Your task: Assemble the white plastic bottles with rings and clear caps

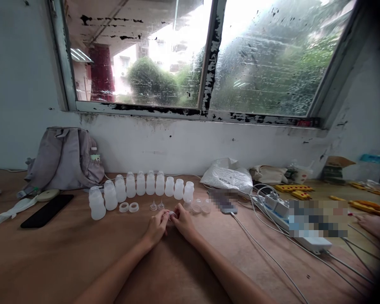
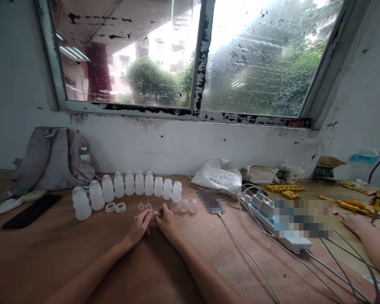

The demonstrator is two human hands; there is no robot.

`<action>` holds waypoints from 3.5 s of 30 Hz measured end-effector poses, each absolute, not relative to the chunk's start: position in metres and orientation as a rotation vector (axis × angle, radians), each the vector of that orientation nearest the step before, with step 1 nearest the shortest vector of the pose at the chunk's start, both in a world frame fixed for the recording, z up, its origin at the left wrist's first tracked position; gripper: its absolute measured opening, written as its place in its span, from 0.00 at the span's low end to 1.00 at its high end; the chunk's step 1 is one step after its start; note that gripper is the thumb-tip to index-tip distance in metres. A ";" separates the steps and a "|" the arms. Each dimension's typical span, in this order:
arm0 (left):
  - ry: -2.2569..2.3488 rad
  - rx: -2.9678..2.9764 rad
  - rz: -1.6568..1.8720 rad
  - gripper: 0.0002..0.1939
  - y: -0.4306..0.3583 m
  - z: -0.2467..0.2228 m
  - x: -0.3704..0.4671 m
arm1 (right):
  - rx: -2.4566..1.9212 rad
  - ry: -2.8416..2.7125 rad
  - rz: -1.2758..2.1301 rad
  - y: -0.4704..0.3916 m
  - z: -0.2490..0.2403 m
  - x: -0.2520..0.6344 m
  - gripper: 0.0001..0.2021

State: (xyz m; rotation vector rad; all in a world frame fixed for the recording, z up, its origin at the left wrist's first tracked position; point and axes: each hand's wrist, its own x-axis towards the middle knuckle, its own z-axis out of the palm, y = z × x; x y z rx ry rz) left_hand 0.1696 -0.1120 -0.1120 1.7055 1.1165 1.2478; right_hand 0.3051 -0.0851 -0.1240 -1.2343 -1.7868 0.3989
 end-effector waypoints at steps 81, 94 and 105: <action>1.062 1.253 1.535 0.18 -0.075 -0.117 0.128 | -1.150 -2.114 -0.219 -0.108 -0.108 0.288 0.27; 1.037 1.272 1.596 0.15 -0.081 -0.111 0.131 | -1.194 -2.003 -0.155 -0.112 -0.106 0.287 0.22; 0.731 1.012 1.402 0.18 -0.080 -0.105 0.126 | -1.307 -1.954 -0.177 -0.103 -0.105 0.301 0.19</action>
